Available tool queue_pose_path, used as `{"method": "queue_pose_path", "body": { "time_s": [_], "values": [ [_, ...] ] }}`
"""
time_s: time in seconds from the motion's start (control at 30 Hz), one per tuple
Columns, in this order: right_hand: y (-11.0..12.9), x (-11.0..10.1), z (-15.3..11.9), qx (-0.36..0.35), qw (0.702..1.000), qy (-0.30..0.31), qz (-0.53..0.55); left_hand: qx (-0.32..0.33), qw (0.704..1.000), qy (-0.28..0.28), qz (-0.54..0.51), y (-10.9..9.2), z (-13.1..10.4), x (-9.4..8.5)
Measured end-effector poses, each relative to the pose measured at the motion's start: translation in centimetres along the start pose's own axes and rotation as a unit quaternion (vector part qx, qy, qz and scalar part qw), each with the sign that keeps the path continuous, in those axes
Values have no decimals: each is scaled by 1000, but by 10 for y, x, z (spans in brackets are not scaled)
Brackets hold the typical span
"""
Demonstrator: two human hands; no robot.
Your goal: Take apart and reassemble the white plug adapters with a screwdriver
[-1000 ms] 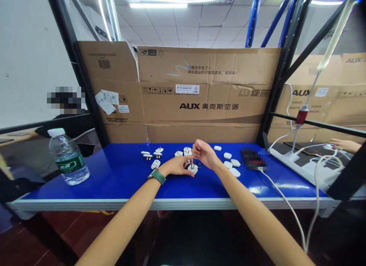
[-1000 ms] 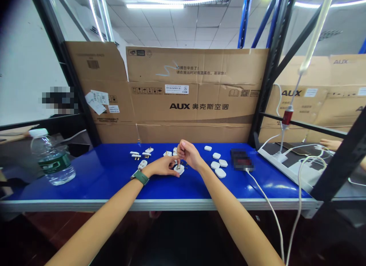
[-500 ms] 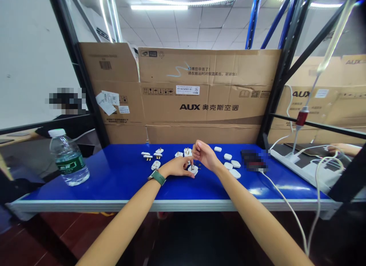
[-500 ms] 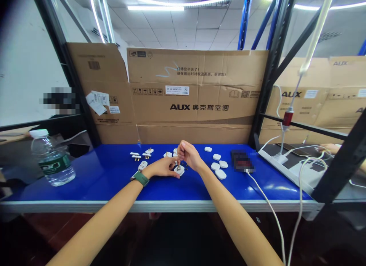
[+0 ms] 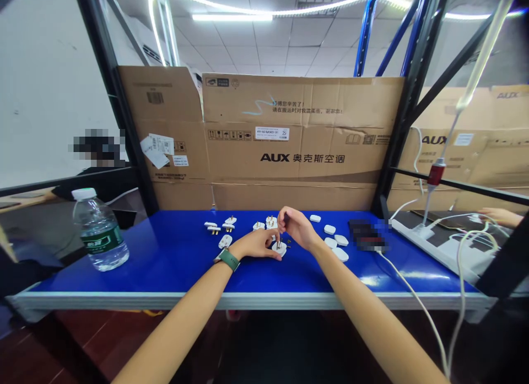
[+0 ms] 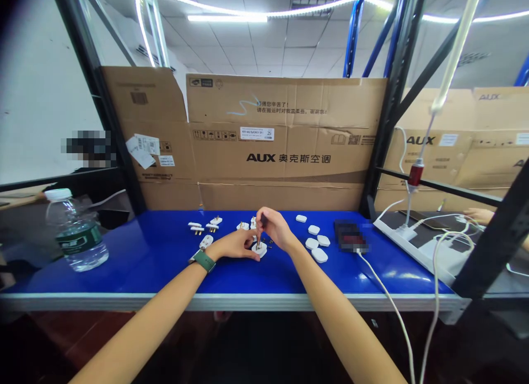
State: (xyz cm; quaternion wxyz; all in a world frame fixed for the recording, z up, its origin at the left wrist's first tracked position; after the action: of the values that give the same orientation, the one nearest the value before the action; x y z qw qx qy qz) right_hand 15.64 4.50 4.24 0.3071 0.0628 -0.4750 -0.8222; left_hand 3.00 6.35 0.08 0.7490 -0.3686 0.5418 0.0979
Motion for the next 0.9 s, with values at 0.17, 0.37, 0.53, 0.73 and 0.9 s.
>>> {"method": "queue_pose_path", "body": {
  "time_s": [0.17,0.37,0.53,0.73,0.9],
  "values": [
    [-1,-2,-1,12,1000,-7,-3,0,1000,-1,-4,-1,-1,-1],
    [-1,-2,-2,5,1000,7,9,-4,1000,-1,-8,-3,-1,-1],
    [-2,-3,-1,4,1000,9,4,-2,1000,3,-3,-3,-1,-1],
    [2,-4,-1,9,1000,-10,-16,-1,1000,0,4,-3,-2,-2],
    [1,-4,-1,7,999,-23,-37,2,1000,-1,6,-4,-1,-2]
  ]
}}
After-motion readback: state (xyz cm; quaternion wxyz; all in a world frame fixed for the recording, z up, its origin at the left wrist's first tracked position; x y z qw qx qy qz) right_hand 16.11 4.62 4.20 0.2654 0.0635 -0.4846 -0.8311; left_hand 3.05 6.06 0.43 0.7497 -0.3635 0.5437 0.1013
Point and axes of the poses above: each hand's wrist, its own z-axis towards the middle knuckle, its own x-axis out of the palm, y = z × x, the point moved 6 cm from there along z, towards the middle knuckle, and after that the axes turned 1 degree about -z, right-handed, at the moved point
